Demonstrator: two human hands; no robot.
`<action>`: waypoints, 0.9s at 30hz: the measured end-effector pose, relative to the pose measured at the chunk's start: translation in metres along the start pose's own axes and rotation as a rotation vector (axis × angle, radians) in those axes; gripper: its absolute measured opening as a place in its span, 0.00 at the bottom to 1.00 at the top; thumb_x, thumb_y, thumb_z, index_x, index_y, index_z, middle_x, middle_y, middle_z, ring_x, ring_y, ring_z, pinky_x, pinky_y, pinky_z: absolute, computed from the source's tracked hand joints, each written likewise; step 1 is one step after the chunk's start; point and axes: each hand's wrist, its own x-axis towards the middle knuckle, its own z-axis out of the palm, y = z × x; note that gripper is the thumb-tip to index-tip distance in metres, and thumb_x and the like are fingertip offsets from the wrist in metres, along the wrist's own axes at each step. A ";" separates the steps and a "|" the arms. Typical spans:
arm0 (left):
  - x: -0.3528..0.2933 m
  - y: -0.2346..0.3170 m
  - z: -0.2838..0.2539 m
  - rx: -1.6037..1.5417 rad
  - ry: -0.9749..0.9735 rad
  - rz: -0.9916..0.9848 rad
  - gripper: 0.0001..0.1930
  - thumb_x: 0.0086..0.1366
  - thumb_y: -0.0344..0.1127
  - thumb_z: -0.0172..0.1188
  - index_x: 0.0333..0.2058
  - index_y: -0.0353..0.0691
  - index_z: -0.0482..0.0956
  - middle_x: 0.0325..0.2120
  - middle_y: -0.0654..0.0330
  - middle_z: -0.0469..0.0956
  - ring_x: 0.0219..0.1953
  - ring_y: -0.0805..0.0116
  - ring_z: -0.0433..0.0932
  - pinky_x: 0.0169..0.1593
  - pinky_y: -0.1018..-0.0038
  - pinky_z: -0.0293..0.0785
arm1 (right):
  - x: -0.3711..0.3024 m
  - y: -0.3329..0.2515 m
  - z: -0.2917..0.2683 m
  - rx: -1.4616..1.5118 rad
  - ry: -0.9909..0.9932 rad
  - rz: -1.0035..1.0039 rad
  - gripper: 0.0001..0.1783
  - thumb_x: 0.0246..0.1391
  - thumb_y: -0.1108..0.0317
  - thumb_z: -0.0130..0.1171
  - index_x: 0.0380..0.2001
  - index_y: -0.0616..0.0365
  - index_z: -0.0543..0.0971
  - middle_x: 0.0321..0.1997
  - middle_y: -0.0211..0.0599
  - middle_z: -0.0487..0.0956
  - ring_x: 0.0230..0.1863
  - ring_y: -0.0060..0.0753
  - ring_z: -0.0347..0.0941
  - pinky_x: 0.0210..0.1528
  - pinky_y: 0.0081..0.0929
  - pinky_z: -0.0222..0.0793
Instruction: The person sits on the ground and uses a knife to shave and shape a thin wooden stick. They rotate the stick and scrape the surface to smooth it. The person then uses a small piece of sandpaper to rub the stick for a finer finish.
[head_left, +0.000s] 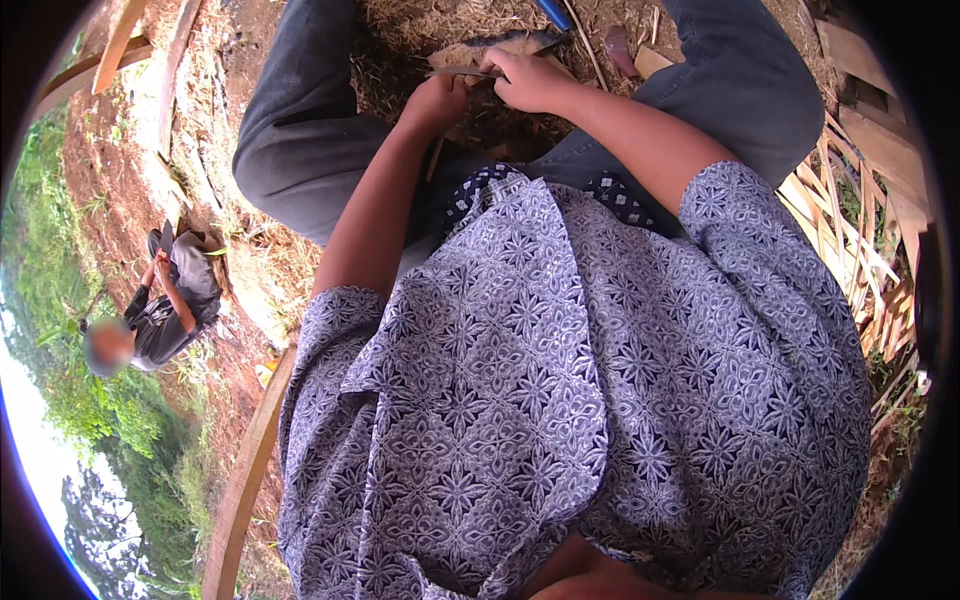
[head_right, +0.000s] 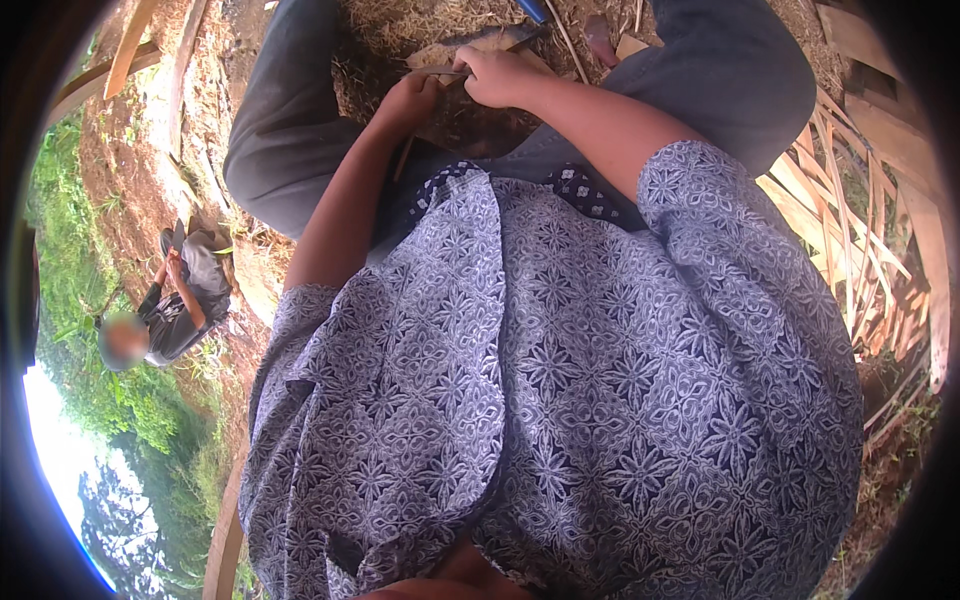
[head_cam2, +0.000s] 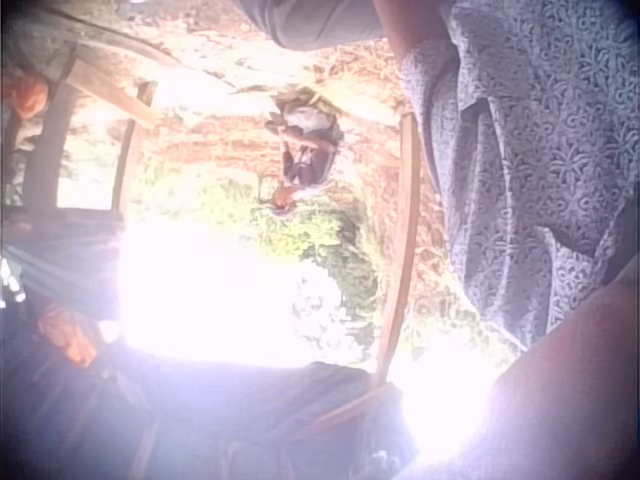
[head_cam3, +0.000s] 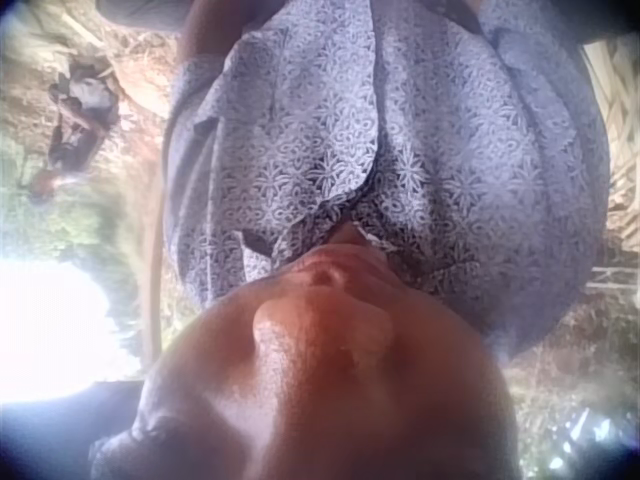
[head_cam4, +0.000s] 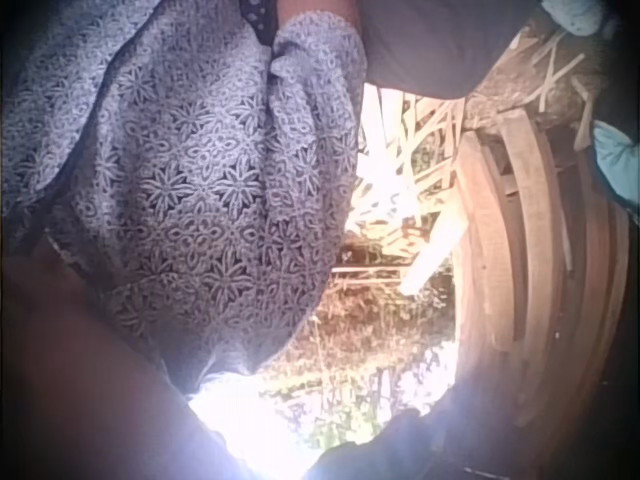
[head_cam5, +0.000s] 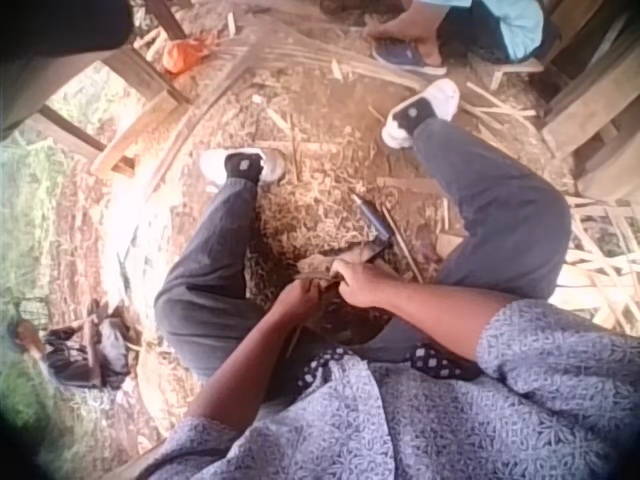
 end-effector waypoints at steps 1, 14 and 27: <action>0.000 0.001 0.000 0.008 -0.005 0.002 0.21 0.68 0.45 0.47 0.36 0.32 0.81 0.36 0.37 0.80 0.43 0.39 0.79 0.50 0.53 0.73 | 0.001 0.002 0.002 0.036 0.027 0.004 0.13 0.60 0.60 0.54 0.46 0.48 0.73 0.39 0.42 0.81 0.40 0.49 0.79 0.41 0.44 0.73; -0.006 0.006 0.005 0.062 0.027 0.039 0.18 0.67 0.44 0.48 0.32 0.33 0.78 0.33 0.38 0.79 0.41 0.37 0.77 0.47 0.50 0.73 | 0.011 0.016 0.005 0.051 0.090 0.121 0.10 0.59 0.59 0.55 0.39 0.50 0.78 0.41 0.42 0.81 0.45 0.48 0.77 0.48 0.44 0.71; -0.011 0.016 0.003 0.051 -0.026 -0.012 0.19 0.68 0.45 0.48 0.37 0.33 0.77 0.35 0.38 0.79 0.43 0.40 0.78 0.47 0.55 0.72 | 0.007 0.013 0.000 0.029 0.074 0.169 0.10 0.60 0.58 0.56 0.38 0.51 0.77 0.39 0.42 0.82 0.44 0.48 0.78 0.45 0.45 0.72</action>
